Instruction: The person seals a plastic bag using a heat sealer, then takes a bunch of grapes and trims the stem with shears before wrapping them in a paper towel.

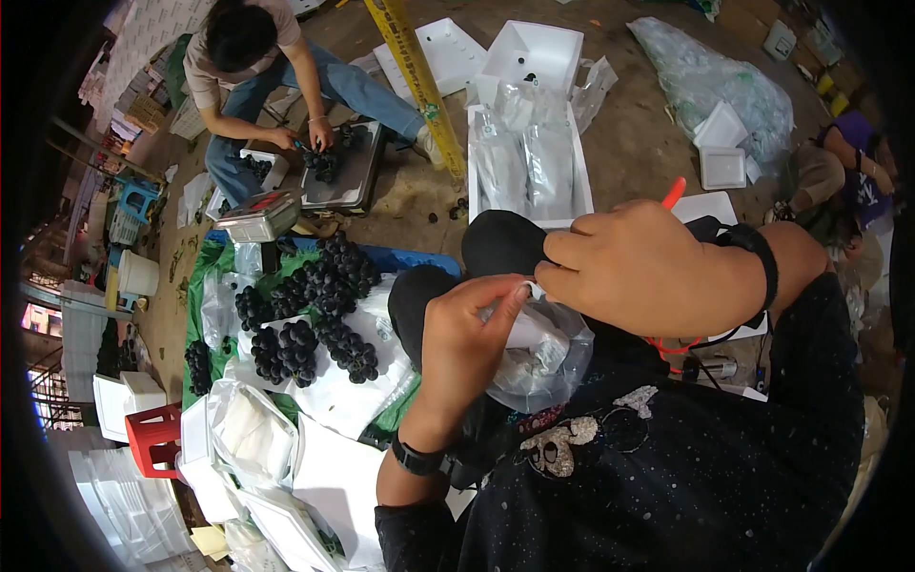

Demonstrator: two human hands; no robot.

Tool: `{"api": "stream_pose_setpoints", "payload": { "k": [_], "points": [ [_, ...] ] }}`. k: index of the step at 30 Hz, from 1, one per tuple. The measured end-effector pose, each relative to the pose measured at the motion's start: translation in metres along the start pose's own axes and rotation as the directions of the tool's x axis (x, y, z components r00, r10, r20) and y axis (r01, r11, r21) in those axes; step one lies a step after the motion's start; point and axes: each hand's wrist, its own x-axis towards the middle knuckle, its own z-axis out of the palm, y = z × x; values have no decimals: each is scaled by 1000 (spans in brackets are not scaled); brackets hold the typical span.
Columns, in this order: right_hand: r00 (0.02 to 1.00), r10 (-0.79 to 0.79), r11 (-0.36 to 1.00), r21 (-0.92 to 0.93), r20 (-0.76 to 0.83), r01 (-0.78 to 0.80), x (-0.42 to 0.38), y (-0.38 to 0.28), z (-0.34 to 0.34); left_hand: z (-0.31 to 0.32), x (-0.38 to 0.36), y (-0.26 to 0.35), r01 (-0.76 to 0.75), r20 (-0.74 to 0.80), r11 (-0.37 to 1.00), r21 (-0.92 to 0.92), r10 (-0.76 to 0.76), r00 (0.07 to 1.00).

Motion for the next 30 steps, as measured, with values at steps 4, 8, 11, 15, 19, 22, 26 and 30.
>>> {"api": "stream_pose_setpoints", "payload": {
  "k": [4,8,11,15,19,22,26,30],
  "points": [
    [999,-31,999,-11,-12,31,-1,-4,-1,0,0,-3,12,27,999,-42,-11,1000],
    [999,-33,999,-35,-29,32,0,-5,2,1,-1,-6,38,9,998,-54,-37,999],
    [998,-58,998,10,-36,58,-2,-2,0,0,-3,-1,68,40,995,-70,-65,997],
    [997,-29,999,-20,-71,27,0,-3,4,-1,-3,0,60,1,998,-19,-60,998],
    [998,-51,999,-12,-42,50,1,-7,2,-1,-3,-5,89,37,993,-80,-86,996],
    [998,-47,998,33,-30,48,1,-3,1,0,-5,-6,65,61,990,-121,-58,996],
    [999,-7,1000,17,-46,8,0,2,-1,-3,1,-10,-158,44,985,-75,161,986],
    [999,-37,999,24,16,37,-2,12,-2,2,-4,-10,-69,2,994,-82,70,998]
  ]
}}
